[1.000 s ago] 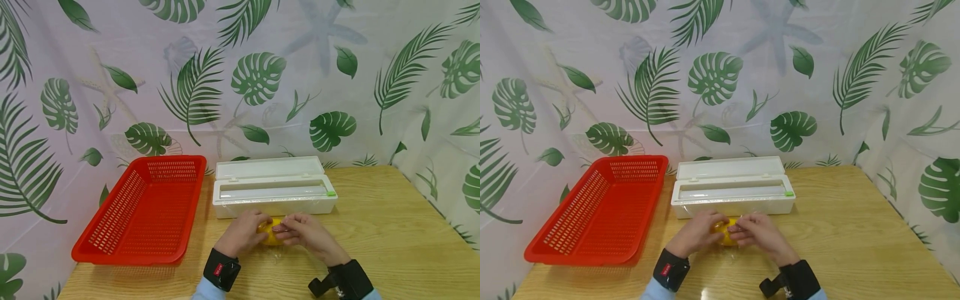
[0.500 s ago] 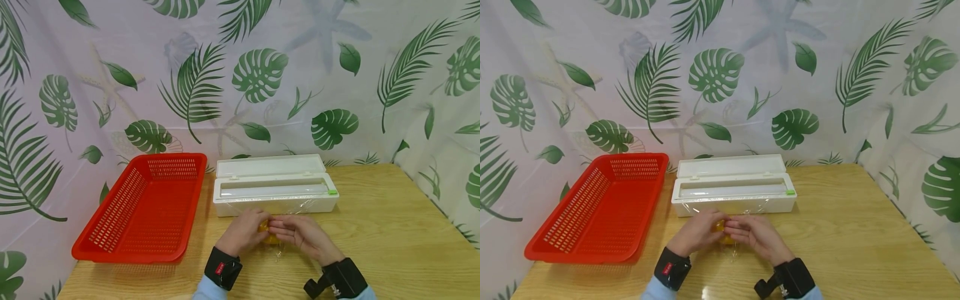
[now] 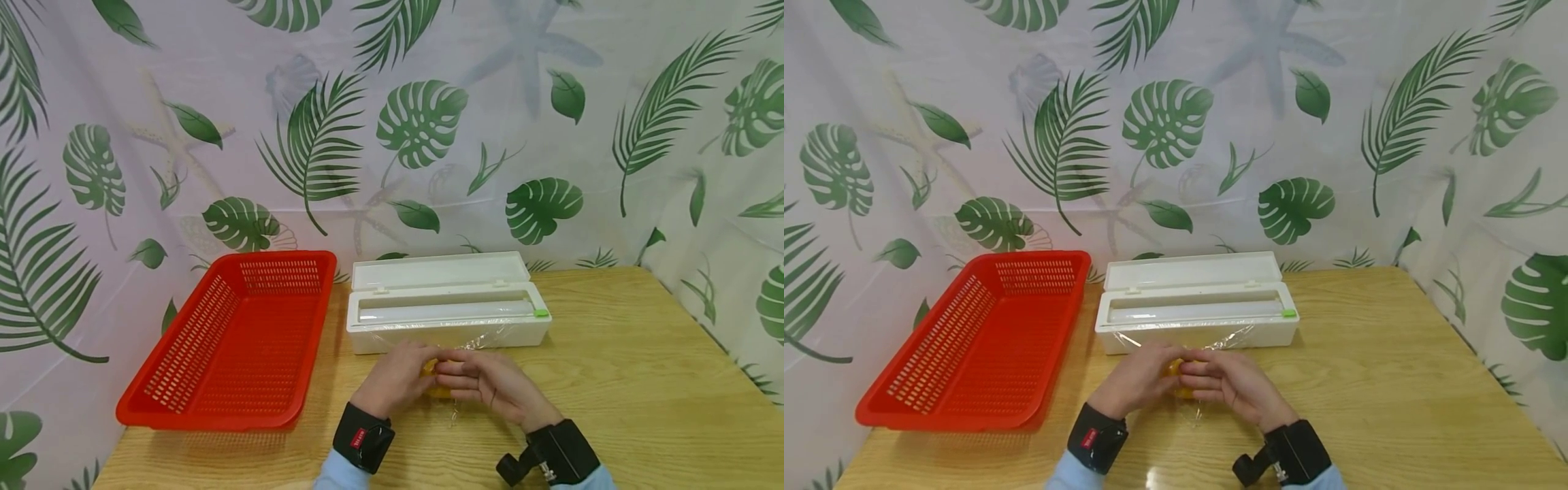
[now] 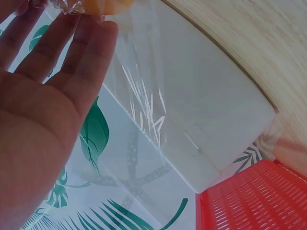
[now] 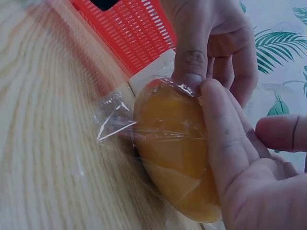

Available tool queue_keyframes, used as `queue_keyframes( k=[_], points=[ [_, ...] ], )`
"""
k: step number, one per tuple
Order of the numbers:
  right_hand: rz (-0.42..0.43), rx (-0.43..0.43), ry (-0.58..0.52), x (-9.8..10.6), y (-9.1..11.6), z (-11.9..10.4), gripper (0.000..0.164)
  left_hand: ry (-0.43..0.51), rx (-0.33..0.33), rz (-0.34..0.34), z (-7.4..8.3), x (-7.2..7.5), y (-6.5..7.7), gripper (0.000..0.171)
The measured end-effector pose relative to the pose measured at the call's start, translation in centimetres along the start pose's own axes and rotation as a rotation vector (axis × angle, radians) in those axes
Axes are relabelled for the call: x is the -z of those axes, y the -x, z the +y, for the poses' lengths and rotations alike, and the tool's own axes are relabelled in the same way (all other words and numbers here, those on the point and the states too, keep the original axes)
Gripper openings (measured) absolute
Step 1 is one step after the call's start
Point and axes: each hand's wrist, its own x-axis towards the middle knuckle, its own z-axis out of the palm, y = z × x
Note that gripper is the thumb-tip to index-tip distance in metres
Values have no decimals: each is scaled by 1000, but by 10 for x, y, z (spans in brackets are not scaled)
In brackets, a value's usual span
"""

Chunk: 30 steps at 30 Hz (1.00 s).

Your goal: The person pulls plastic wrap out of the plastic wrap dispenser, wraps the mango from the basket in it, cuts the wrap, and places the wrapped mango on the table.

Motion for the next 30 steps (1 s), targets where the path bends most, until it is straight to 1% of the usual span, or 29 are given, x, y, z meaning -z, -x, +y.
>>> queue_keyframes(
  k=[1, 3, 5, 7, 10, 11, 13, 15, 16, 17, 18, 20, 22, 25, 28, 30],
  points=[
    [0, 1, 6, 0, 0, 0, 44, -12, 5, -4, 0, 0, 0, 41],
    [13, 1, 33, -1, 0, -1, 43, -5, 10, -3, 0, 1, 0, 39],
    [45, 9, 108, -3, 0, -2, 42, 12, 19, -9, 0, 1, 0, 35],
    [96, 29, 219, -3, 2, -5, 40, 33, 31, -14, -1, 1, 0, 32],
    [186, 102, 479, -4, 5, -9, 34, 63, 48, -25, -2, 1, 1, 30],
    [207, 142, 590, -4, 6, -10, 29, 70, 51, -26, -2, 1, 1, 31],
    [220, 226, 830, -4, 9, -13, 24, 79, 51, -31, -3, 1, 0, 32],
    [190, 315, 1052, -4, 10, -13, 25, 87, 52, -37, -3, 2, 0, 32],
    [171, 365, 1152, -5, 10, -13, 29, 90, 53, -39, -3, 2, 0, 33],
    [163, 415, 1245, -5, 10, -12, 33, 91, 54, -42, -3, 2, 0, 33],
    [146, 452, 1308, -5, 9, -11, 37, 95, 55, -43, -3, 2, -1, 34],
    [138, 505, 1406, -6, 7, -8, 45, 104, 54, -45, -3, 3, -1, 34],
    [156, 520, 1476, -6, 6, -5, 50, 112, 52, -45, -4, 2, -2, 34],
    [175, 489, 1548, -6, 7, -2, 54, 120, 44, -41, -5, 1, -1, 33],
    [180, 455, 1587, -5, 8, 0, 57, 129, 51, -41, -4, 0, 0, 33],
    [182, 450, 1599, -5, 8, 0, 58, 137, 60, -40, -4, 0, 1, 32]
  ],
)
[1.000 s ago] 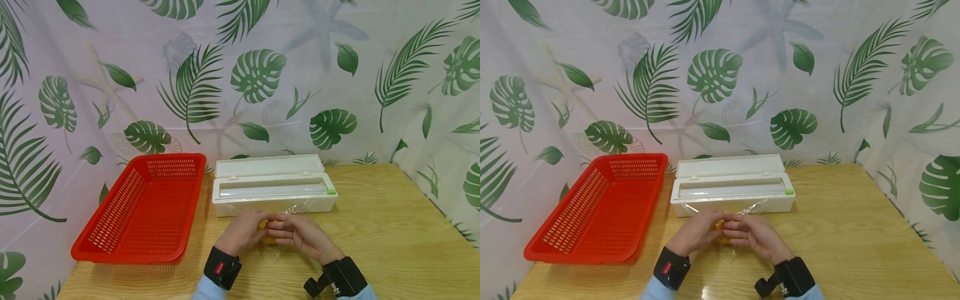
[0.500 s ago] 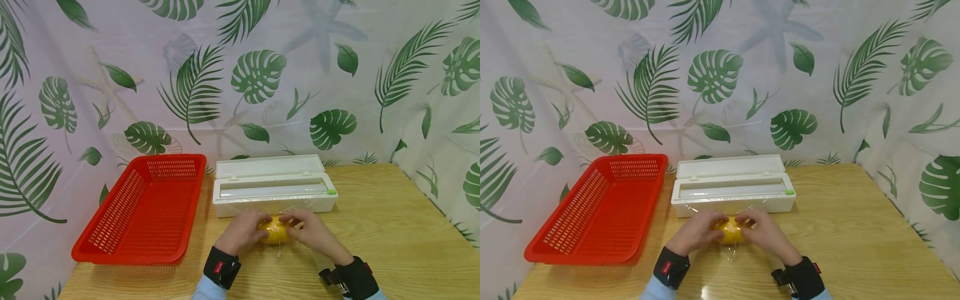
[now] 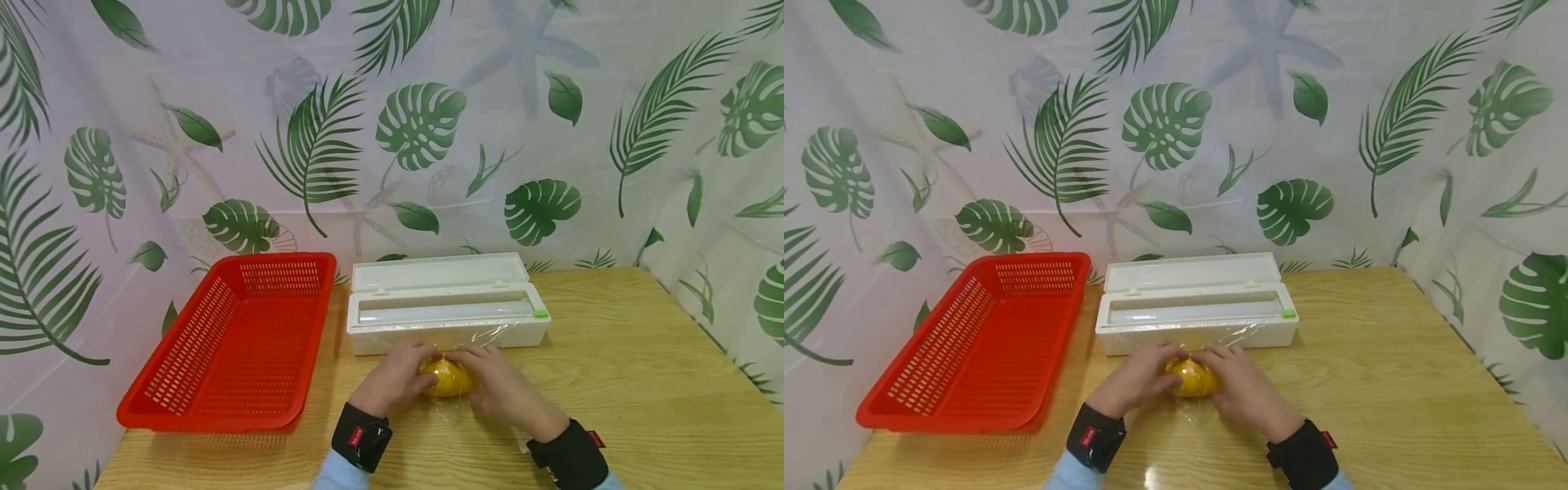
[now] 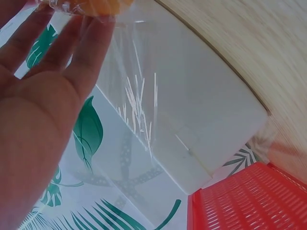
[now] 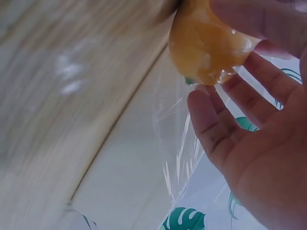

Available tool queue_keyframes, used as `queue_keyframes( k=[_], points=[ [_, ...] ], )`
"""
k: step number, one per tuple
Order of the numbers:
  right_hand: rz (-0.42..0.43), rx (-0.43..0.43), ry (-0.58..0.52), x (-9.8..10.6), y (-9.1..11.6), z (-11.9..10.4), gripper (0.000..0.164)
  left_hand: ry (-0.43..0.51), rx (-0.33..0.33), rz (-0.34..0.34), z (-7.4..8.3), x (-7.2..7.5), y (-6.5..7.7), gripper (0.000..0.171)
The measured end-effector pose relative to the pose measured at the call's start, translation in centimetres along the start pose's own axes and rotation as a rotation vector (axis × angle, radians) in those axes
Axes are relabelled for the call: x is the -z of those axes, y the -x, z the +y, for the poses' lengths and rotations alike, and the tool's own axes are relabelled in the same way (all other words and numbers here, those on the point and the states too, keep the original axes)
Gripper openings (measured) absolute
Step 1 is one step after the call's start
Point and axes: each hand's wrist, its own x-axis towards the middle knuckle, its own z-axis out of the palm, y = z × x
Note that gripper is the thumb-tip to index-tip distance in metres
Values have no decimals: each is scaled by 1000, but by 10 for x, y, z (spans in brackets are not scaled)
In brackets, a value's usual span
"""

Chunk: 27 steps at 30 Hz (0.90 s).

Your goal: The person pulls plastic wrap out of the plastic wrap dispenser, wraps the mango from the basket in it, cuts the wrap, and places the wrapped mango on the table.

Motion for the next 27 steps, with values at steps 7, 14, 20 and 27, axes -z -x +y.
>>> queue_keyframes(
  k=[7, 14, 20, 27],
  points=[
    [28, -4, 28, -5, -1, 2, 61, 12, 8, 29, 2, -1, 0, 31],
    [53, -15, 68, -11, -2, 2, 67, -57, -31, 39, 3, -4, 1, 31],
    [56, -13, 104, -13, -1, 2, 71, -70, -58, 18, 1, -1, 3, 36],
    [19, -12, 70, -12, 0, 4, 76, -108, -52, -47, -1, -1, 4, 71]
  ],
)
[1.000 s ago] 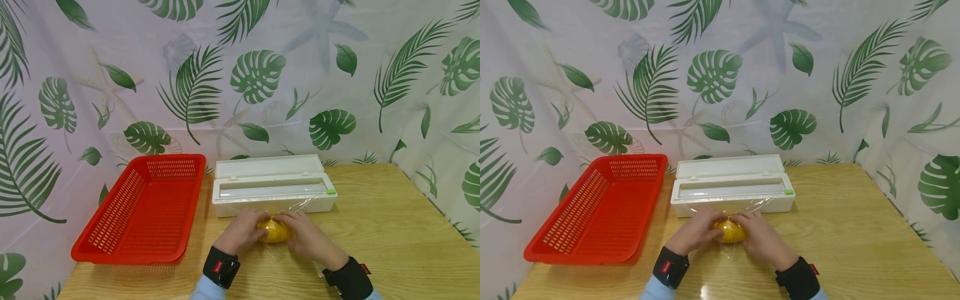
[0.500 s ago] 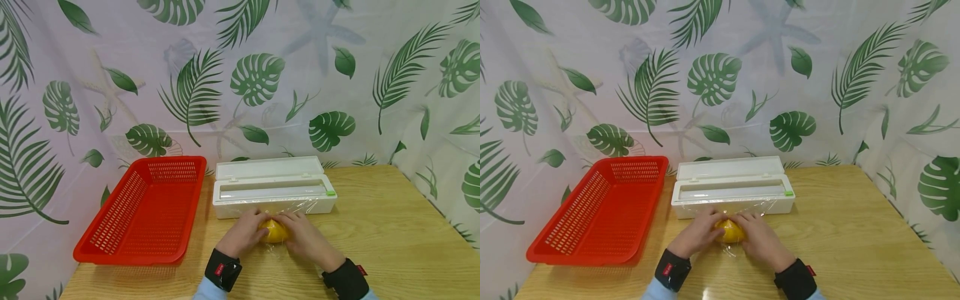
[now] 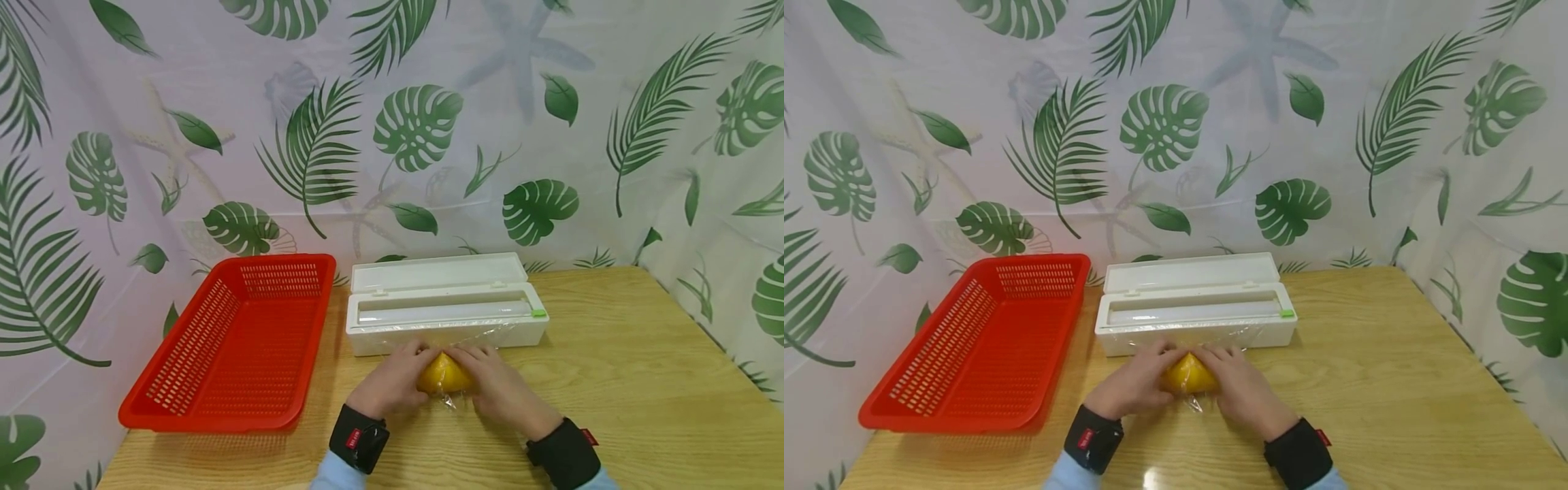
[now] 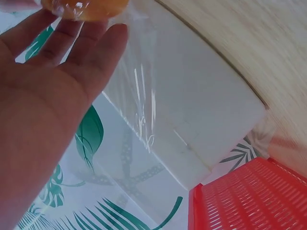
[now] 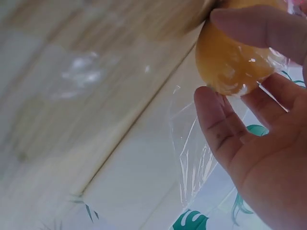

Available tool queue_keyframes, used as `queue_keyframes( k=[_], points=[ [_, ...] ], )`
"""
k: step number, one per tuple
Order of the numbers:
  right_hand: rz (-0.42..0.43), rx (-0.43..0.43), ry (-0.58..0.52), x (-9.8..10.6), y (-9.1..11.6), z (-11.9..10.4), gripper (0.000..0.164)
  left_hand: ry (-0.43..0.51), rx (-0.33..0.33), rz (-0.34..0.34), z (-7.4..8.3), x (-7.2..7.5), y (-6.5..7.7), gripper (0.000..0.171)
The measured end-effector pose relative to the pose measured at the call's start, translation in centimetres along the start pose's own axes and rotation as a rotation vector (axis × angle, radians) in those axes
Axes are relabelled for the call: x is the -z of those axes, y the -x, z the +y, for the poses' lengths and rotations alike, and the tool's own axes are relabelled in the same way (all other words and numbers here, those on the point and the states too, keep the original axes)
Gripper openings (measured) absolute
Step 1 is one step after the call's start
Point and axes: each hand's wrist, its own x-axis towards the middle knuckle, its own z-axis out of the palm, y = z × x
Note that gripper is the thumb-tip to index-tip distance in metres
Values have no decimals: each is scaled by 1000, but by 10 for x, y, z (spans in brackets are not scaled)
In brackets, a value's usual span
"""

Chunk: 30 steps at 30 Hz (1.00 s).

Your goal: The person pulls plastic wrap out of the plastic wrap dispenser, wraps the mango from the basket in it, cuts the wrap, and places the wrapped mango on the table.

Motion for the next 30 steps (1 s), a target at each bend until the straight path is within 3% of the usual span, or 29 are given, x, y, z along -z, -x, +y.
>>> queue_keyframes(
  k=[6, 10, 16, 24, 30],
  points=[
    [-23, -22, 25, -2, -3, 0, 82, -105, 25, 47, -2, -12, -5, 74],
    [-6, -16, 35, -4, -6, 0, 77, -137, 29, 95, -3, -17, -8, 69],
    [7, -36, 7, -6, -12, 1, 69, -56, 62, 94, -6, -17, -8, 65],
    [-17, -143, -143, -4, -16, 7, 66, 31, 26, 90, -12, -14, -6, 60],
    [7, -79, -278, -3, -20, 15, 57, 103, 20, 79, -14, -12, -6, 61]
  ],
)
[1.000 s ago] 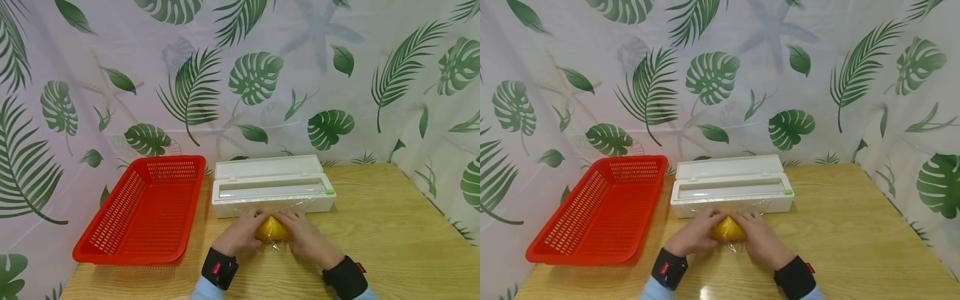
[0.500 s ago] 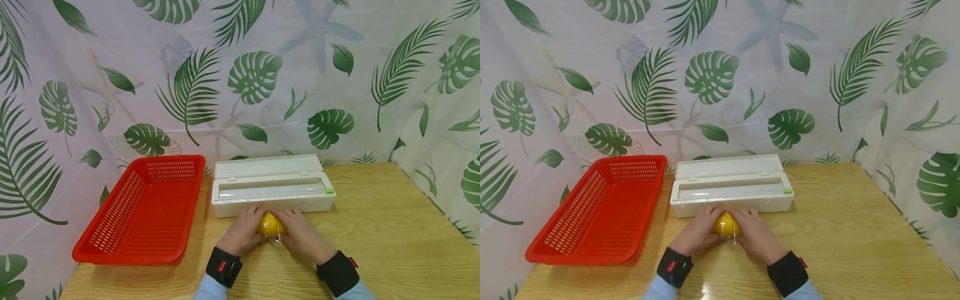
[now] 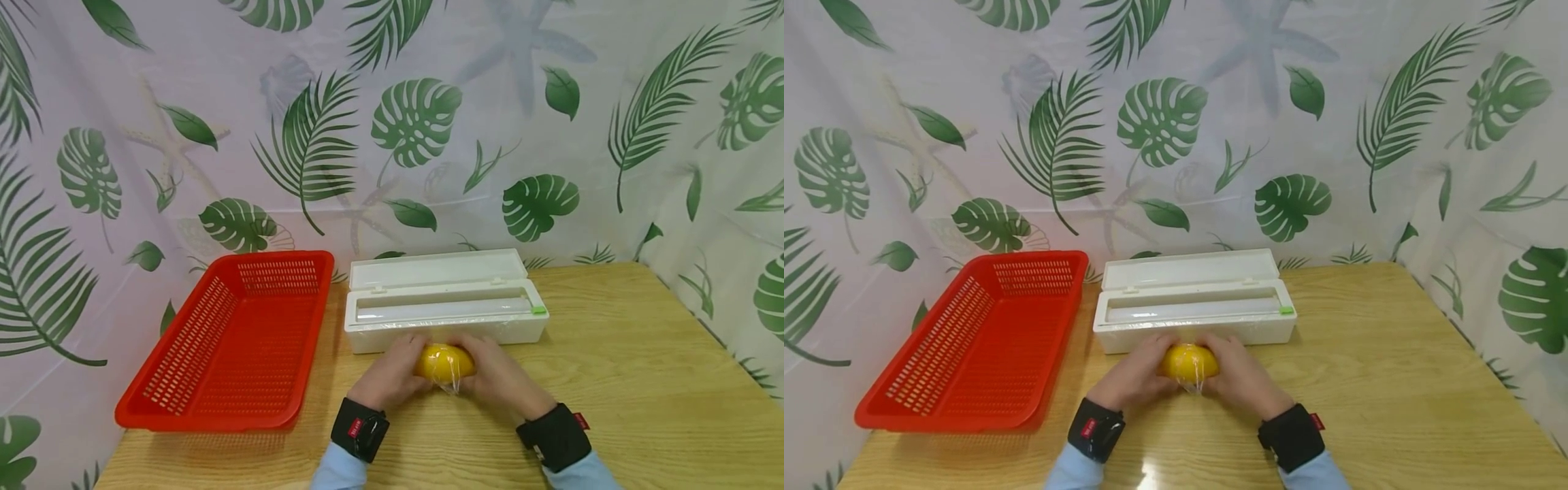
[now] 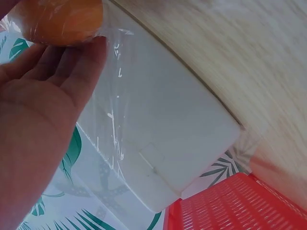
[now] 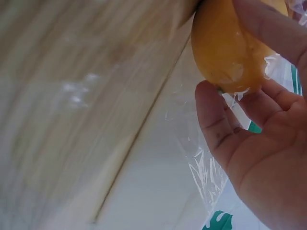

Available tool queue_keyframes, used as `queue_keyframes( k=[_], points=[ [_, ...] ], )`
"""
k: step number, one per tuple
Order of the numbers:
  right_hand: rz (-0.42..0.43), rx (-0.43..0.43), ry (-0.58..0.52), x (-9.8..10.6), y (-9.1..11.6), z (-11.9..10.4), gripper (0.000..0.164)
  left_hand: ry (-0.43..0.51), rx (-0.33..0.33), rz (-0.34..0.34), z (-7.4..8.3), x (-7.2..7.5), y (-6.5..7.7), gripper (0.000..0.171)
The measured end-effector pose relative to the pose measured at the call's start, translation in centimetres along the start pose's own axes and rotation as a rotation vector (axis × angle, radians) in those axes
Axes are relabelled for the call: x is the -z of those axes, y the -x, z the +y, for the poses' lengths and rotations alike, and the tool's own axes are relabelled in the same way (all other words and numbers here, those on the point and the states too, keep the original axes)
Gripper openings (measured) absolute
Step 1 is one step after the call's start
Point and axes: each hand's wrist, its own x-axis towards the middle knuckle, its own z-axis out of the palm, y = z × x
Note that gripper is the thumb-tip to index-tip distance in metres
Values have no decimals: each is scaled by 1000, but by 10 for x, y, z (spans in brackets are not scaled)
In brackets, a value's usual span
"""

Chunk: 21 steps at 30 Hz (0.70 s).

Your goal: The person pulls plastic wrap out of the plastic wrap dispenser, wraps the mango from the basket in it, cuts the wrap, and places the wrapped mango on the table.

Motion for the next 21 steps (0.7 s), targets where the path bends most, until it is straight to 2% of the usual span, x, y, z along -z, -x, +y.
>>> queue_keyframes(
  k=[3, 7, 10, 15, 21],
  points=[
    [6, 36, -27, 1, -2, 1, 57, 31, 17, -10, -1, 0, -1, 59],
    [10, 26, 42, 2, 0, 0, 59, 57, 54, -24, -1, 1, -2, 52],
    [9, 1, 72, 3, 1, -1, 60, 37, 74, -21, -1, 2, -1, 52],
    [9, -43, 14, 3, 1, 1, 57, -21, 105, 6, 0, 2, 1, 55],
    [2, -74, -51, 5, 1, 3, 52, 18, 124, 14, -1, 2, 1, 53]
  ],
)
